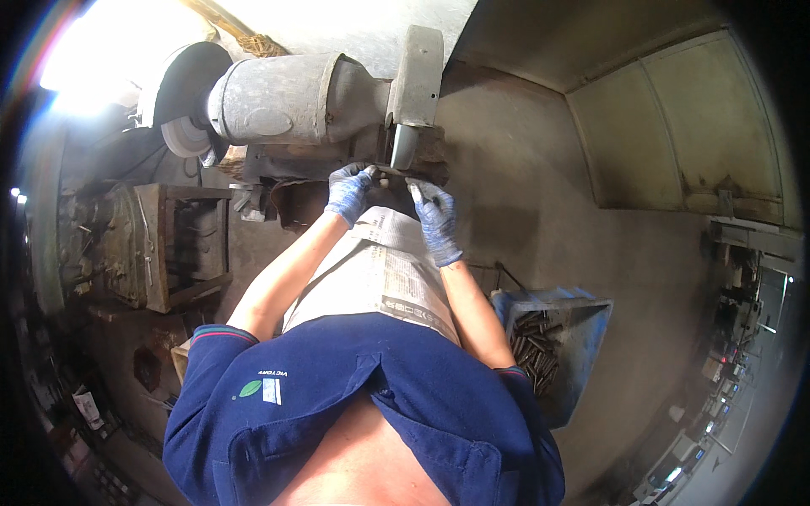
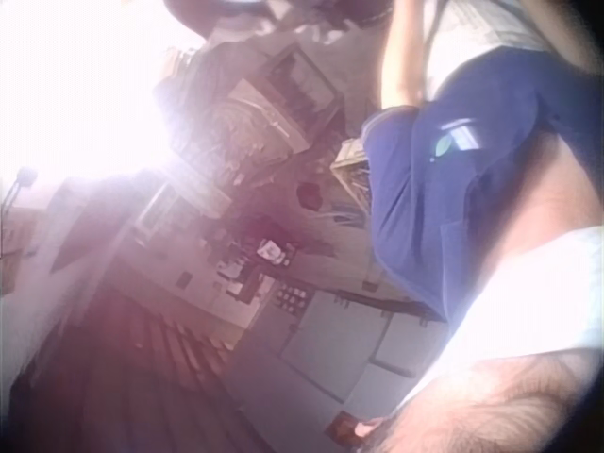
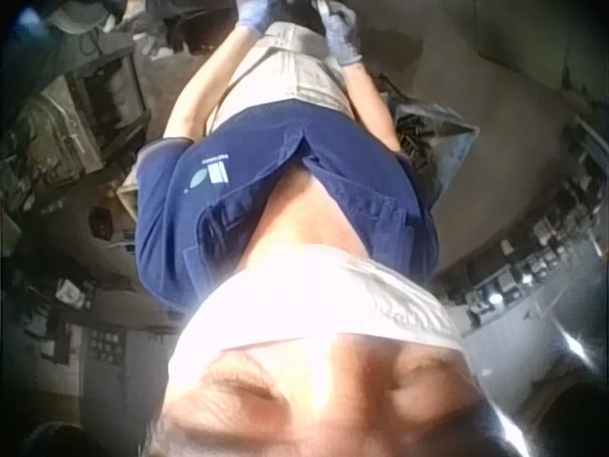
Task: The person holds small cylindrical metal parts against a spinning grinding wheel to smooth or shape them, then places the finished parts into a blue plastic bin.
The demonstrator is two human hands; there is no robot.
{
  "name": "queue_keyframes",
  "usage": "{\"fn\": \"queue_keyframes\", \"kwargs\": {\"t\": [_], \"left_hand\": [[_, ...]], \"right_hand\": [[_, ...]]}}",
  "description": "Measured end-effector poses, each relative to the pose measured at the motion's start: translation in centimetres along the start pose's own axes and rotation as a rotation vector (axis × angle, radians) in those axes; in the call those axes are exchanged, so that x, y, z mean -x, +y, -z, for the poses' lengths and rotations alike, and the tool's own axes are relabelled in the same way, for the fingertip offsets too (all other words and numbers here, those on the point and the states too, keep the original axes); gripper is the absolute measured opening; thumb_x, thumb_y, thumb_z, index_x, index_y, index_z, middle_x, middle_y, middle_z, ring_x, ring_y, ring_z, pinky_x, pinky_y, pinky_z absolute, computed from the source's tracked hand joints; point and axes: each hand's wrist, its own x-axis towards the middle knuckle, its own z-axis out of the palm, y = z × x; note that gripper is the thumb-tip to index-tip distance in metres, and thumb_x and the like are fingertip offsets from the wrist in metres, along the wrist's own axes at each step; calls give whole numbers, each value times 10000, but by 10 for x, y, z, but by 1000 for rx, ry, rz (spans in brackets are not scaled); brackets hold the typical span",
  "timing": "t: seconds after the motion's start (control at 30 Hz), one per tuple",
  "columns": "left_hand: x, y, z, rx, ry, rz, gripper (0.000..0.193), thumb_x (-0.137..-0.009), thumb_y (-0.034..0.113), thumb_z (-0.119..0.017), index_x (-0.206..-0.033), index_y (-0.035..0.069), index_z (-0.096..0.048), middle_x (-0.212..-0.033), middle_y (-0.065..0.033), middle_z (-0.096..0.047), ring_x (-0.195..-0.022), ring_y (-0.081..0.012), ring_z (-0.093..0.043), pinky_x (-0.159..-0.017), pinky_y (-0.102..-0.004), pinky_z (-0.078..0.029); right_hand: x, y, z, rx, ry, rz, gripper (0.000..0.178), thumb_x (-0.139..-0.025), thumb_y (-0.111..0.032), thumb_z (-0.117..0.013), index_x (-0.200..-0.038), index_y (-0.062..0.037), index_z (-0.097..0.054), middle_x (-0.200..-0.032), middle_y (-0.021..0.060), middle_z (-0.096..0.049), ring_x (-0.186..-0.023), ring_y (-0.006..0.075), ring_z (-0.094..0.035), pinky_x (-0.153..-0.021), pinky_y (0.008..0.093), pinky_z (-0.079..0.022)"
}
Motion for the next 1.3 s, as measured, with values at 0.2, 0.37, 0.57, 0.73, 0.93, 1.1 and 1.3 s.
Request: {"fn": "queue_keyframes", "kwargs": {"t": [0.2, 0.37, 0.57, 0.73, 0.93, 1.1, 1.3], "left_hand": [[-2, 14, 24, -22, 17, -40, 55, -872, 21, -561, -893, -15, -596, -770, -80, -624, -647, -178, -634, -578, -312, -564], [-4, 9, 40, -42, 23, -121, 82, -890, 42, -541, -931, -18, -580, -782, -86, -625, -627, -172, -624, -600, -337, -571], [47, 31, 42, -39, -215, -179, 142, -879, 50, -569, -989, -38, -585, -880, -137, -650, -772, -193, -656, -706, -312, -559], [80, 40, 42, -183, -288, -269, 184, -869, 69, -595, -1007, -53, -596, -901, -141, -662, -786, -198, -664, -731, -289, -543], [102, 55, 35, -219, -374, -297, 192, -865, 111, -612, -989, -36, -610, -888, -125, -664, -778, -183, -667, -718, -282, -541], [107, 66, 22, 5, -424, -122, 225, -872, 221, -618, -833, 0, -595, -719, -68, -621, -629, -133, -624, -630, -250, -525], [101, 66, 9, -209, -335, -164, 163, -867, 162, -618, -821, 6, -600, -683, -44, -612, -584, -90, -573, -541, -212, -474]], "right_hand": [[0, 3, -26, -119, -42, -31, 180, -877, -98, -592, -1004, 8, -664, -951, 79, -672, -880, 127, -611, -784, 245, -476], [2, -1, -34, -219, -129, -13, 205, -874, -57, -577, -1055, 18, -635, -1068, 104, -635, -972, 149, -598, -865, 270, -482], [28, -33, -15, 641, -279, 610, 294, -835, -79, -608, -1123, -16, -613, -1146, 159, -589, -1112, 307, -545, -947, 325, -440], [61, -79, -16, 540, -249, 571, 434, -812, -264, -669, -1137, 16, -601, -1241, 186, -520, -1170, 269, -497, -991, 353, -380], [77, -97, -13, 602, -210, 654, 533, -776, -396, -686, -1119, 6, -614, -1131, 202, -581, -1118, 322, -536, -965, 388, -401], [82, -104, -12, 639, -236, 702, 541, -758, -418, -694, -1096, -1, -624, -1118, 201, -588, -1080, 332, -562, -933, 396, -432], [76, -105, -10, 650, -238, 750, 506, -774, -389, -683, -1106, -14, -615, -1132, 194, -579, -1056, 333, -576, -900, 389, -464]]}}
